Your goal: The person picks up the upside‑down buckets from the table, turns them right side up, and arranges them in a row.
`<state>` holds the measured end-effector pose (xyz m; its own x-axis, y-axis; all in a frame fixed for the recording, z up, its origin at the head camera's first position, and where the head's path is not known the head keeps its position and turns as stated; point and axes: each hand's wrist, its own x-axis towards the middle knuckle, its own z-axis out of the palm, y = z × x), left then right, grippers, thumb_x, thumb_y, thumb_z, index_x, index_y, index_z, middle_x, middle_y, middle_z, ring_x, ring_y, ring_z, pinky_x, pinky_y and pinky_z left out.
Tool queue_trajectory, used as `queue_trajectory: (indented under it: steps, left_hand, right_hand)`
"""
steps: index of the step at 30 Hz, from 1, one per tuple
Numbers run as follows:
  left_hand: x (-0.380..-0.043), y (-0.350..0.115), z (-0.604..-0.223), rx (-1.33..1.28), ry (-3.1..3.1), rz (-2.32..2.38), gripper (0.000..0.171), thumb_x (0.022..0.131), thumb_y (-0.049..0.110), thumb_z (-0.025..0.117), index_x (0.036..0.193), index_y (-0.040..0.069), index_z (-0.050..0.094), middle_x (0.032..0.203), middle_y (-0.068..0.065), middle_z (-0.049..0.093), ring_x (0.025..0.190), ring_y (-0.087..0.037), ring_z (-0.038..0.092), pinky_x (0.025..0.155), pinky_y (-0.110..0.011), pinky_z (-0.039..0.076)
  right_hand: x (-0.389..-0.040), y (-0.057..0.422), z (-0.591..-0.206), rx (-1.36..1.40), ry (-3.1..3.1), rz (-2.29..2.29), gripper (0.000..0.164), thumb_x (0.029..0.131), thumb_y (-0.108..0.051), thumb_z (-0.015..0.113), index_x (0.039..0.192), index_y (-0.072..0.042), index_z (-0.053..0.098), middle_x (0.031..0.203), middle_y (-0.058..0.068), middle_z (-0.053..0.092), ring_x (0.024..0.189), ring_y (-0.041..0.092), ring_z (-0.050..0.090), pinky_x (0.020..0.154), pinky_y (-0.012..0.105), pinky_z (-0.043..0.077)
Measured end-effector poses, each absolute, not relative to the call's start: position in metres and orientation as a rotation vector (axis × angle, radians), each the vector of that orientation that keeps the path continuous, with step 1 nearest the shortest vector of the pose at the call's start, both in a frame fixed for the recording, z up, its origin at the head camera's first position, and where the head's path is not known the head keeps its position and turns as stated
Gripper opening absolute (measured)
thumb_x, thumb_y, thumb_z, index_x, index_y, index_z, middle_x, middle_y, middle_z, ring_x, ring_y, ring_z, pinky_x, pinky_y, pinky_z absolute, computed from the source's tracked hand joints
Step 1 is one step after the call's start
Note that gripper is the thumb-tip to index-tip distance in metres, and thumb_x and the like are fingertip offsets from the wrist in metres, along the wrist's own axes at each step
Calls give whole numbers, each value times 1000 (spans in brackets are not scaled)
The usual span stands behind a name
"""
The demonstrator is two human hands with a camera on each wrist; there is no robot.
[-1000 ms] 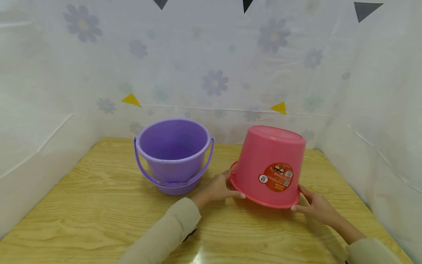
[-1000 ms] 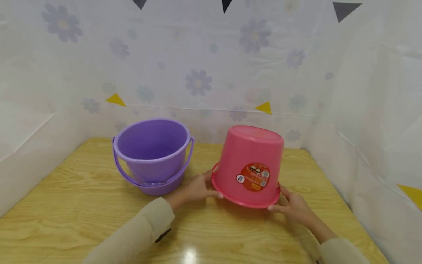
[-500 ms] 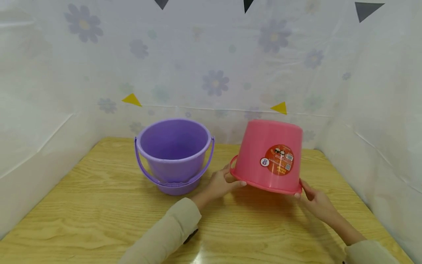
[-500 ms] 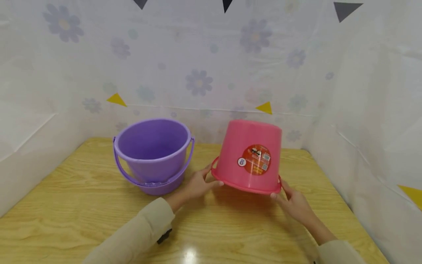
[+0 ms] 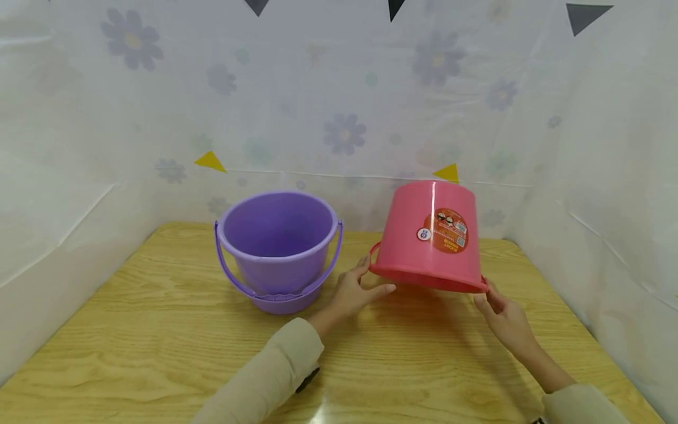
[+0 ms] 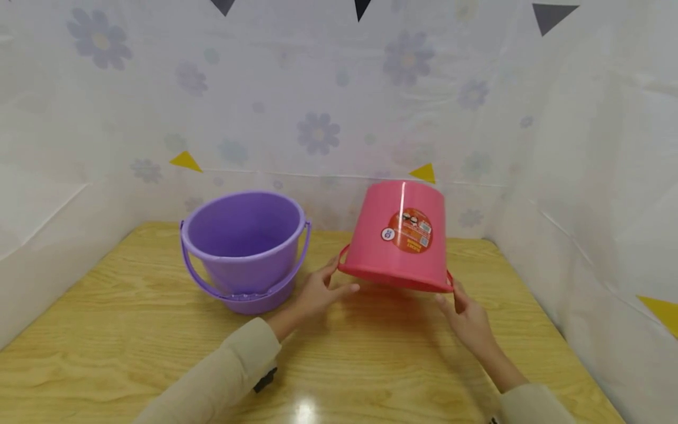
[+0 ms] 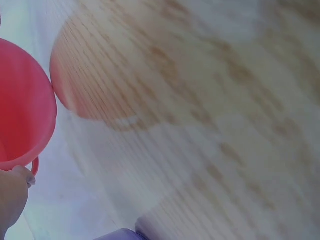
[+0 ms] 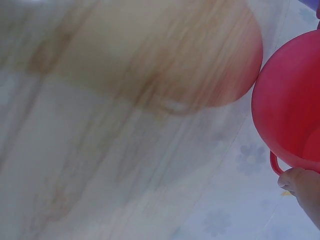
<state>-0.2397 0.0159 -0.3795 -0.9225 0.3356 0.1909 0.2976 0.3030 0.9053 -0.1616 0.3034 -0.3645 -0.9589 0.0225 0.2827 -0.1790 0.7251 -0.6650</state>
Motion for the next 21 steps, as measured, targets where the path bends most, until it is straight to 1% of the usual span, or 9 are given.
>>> queue_trajectory:
  steps: [4,7,9,11,12,14,17,19,21]
  left_hand:
    - [-239,14,-379,628,2503,1749,90,76,43,73,145,10,27,152,-8,25,141,-21,24,113,-41,29]
    - [-238,13,-379,649,2520,1748,87,77,42,73,146,13,27,151,-9,26,140,-23,26,112,-43,30]
    - [-238,13,-378,649,2531,1754,85,77,41,73,146,16,28,151,-9,27,139,-24,27,112,-43,30]
    - [-237,13,-377,640,2545,1768,83,78,41,72,145,19,30,150,-8,29,138,-24,30,110,-42,33]
    - [-237,14,-376,626,2544,1774,83,77,43,72,145,21,30,150,-6,30,138,-23,30,110,-41,34]
    - [-237,14,-374,610,2529,1800,83,77,45,72,145,23,30,151,-3,30,127,-23,46,103,-36,42]
    - [-236,14,-371,592,2509,1816,82,77,48,71,145,26,29,151,4,30,125,-20,48,101,-34,44]
    - [-236,14,-369,581,2493,1821,82,77,49,70,145,28,29,151,7,29,125,-19,48,102,-33,43]
    - [-236,14,-368,570,2479,1820,81,78,48,70,145,30,28,150,11,28,137,-17,33,110,-36,35]
  right_hand:
    - [-161,301,-363,108,-2630,1070,57,97,-25,48,137,12,30,140,32,31,119,40,39,71,-8,32]
    - [-160,300,-363,99,-2597,1112,56,96,-23,49,136,12,31,140,32,30,121,5,38,73,-8,31]
    - [-160,299,-363,90,-2576,1140,55,96,-21,49,136,12,32,140,31,30,111,-18,32,74,-8,31]
    - [-160,298,-363,78,-2561,1172,54,96,-21,50,137,11,32,140,30,31,94,-31,29,75,-7,32]
    - [-160,297,-362,79,-2559,1184,55,96,-21,49,137,10,31,140,29,31,93,-32,29,75,-7,32]
    - [-159,297,-361,86,-2553,1213,55,96,-21,49,139,8,30,140,27,32,93,-32,30,75,-7,33]
    - [-158,297,-359,106,-2562,1251,56,97,-21,47,142,4,25,144,22,28,98,-30,30,77,-6,34]
    - [-157,297,-359,122,-2557,1268,56,97,-21,47,143,3,24,146,18,25,102,-29,30,79,-5,34]
    - [-157,297,-359,133,-2551,1273,56,97,-20,47,143,3,23,147,17,23,104,-28,29,80,-5,34]
